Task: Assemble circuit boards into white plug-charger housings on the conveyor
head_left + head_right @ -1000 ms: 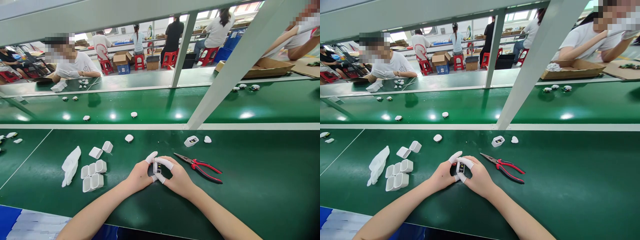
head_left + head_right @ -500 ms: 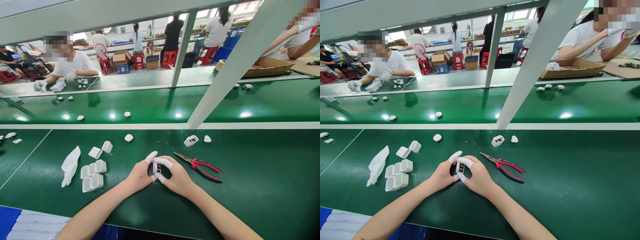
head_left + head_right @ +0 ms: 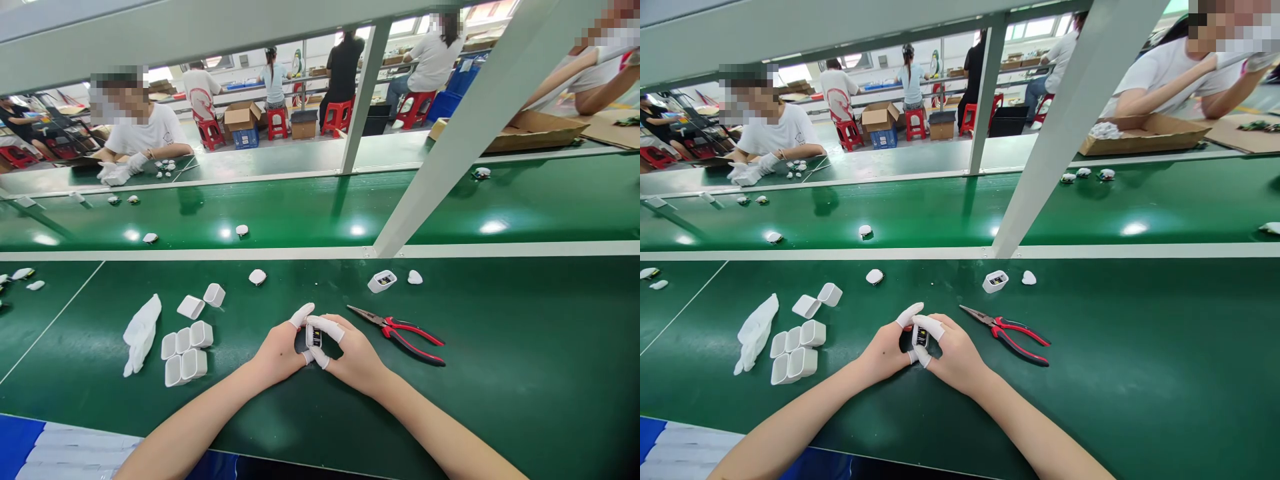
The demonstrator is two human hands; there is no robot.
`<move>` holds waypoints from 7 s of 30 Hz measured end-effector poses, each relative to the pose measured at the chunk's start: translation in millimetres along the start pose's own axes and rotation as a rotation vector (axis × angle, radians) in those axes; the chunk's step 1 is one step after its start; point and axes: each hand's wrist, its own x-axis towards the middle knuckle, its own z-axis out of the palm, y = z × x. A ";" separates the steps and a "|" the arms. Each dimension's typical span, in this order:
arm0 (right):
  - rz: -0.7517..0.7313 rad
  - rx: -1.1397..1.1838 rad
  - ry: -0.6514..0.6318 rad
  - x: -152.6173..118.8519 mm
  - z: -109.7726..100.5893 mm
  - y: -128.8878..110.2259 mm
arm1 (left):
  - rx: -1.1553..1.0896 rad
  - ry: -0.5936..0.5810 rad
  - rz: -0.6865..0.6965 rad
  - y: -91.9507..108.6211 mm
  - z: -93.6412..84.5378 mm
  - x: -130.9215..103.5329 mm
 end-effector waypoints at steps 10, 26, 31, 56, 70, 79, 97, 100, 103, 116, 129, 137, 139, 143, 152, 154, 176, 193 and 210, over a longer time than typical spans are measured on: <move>0.064 0.101 0.166 -3.4 -7.4 5.6 | -0.025 -0.016 0.056 -2.6 -0.5 0.8; -0.213 -0.105 0.061 -0.9 -1.9 8.0 | 0.018 -0.006 -0.002 -2.0 0.1 1.7; -0.155 -0.054 0.054 2.1 -4.8 4.0 | 0.014 -0.009 0.001 -2.1 0.1 1.3; 0.008 0.005 -0.063 5.0 -6.4 0.5 | 0.007 -0.007 -0.006 -0.6 -0.4 1.4; 0.108 0.078 -0.059 8.9 -9.2 -5.3 | 0.024 -0.002 0.005 -2.1 -0.3 1.8; 0.294 0.401 0.138 1.7 -15.0 6.5 | 0.041 0.017 0.048 -3.0 1.5 1.5; 0.047 0.106 -0.063 2.1 -13.6 3.6 | 0.044 0.005 0.038 -6.5 1.2 2.6; 0.041 0.102 -0.069 2.3 -13.0 1.9 | 0.044 0.010 0.045 -8.0 2.0 2.1; 0.021 0.084 -0.054 3.7 -13.3 0.5 | 0.048 0.011 0.045 -8.5 2.5 1.8; 0.007 0.039 -0.059 4.0 -9.7 4.5 | 0.035 0.017 0.047 -6.8 1.9 1.0; 0.002 0.089 -0.101 4.0 -6.3 9.6 | 0.032 0.011 0.023 -6.8 1.9 1.4; 0.018 0.109 -0.159 5.4 -10.3 5.5 | 0.039 0.017 0.051 -9.4 2.4 2.2; 0.065 0.136 -0.138 3.6 -9.2 5.0 | 0.045 0.018 0.051 -8.4 2.1 1.9; 0.181 0.257 -0.063 2.2 -10.8 3.5 | 0.027 0.017 0.063 -5.0 1.4 1.2; 0.189 0.203 -0.164 2.2 -15.9 2.4 | 0.024 0.031 0.066 -2.3 2.0 0.8; 0.156 0.160 -0.206 1.2 -15.2 2.9 | 0.021 0.036 0.071 -2.1 2.2 0.6; 0.039 -0.004 -0.135 5.0 -15.9 -1.2 | 0.199 0.029 0.129 -6.6 2.4 5.3; 0.034 0.043 -0.185 6.0 -23.4 3.1 | 0.160 -0.008 0.101 -8.4 3.3 7.5; -0.028 0.039 -0.079 5.2 -17.0 1.5 | 0.152 -0.023 0.098 -9.1 2.0 8.0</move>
